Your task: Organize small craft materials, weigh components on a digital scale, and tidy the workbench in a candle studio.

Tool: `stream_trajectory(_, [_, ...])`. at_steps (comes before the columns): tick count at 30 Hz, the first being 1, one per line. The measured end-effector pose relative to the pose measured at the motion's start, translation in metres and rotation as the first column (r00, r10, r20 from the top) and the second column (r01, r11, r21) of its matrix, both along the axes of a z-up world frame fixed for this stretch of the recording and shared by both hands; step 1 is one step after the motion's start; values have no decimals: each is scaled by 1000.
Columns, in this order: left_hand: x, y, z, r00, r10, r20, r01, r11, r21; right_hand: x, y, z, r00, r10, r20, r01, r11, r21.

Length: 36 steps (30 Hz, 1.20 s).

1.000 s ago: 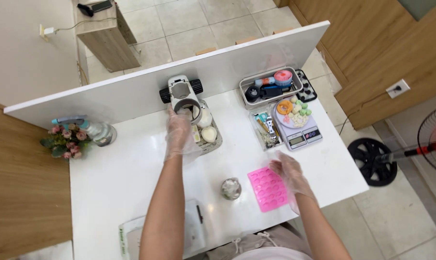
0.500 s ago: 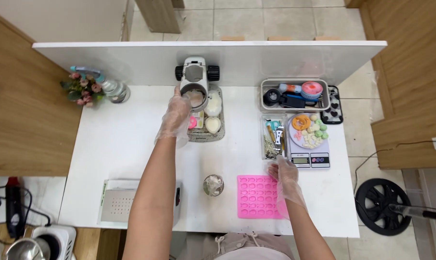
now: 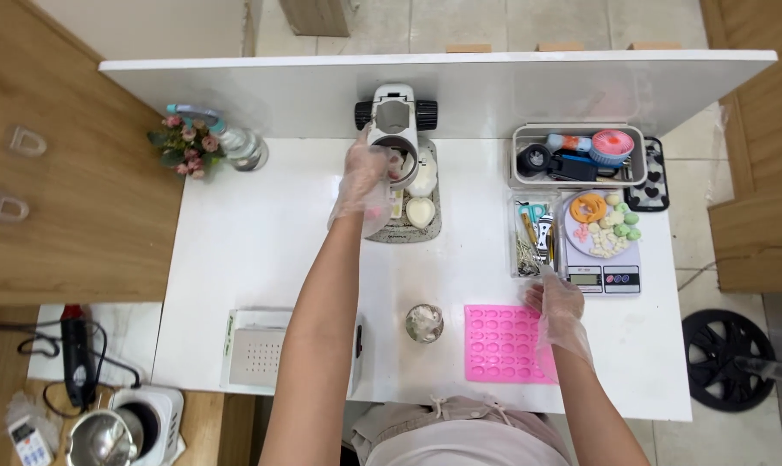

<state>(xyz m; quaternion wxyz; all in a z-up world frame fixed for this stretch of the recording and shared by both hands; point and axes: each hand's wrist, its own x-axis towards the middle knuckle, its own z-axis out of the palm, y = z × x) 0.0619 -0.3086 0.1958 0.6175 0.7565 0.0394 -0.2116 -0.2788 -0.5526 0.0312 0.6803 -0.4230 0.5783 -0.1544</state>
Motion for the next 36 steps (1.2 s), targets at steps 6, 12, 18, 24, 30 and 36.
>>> stream_trajectory(6, [4,-2,-20,995,-89,43,85,993,82,6,16,18,991,-122,-64,113,986,-119])
stream_trajectory(12, [-2,-17,-32,999,-45,-9,46,993,108,13,16,15,988,-107,-108,98,992,-83])
stream_trajectory(18, [2,-31,-64,958,46,282,-115,966,233,16,0,-7,991,-8,-134,8,1000,2])
stream_trajectory(24, [-10,-44,-67,964,83,253,-118,985,124,16,6,1,992,1,-126,0,1000,8])
stream_trajectory(30, [-13,-48,-65,948,86,308,-120,989,91,15,2,-5,986,34,-161,-32,999,13])
stream_trajectory(36, [2,-51,-98,900,145,411,-189,980,68,15,-1,-18,983,58,-175,-49,997,58])
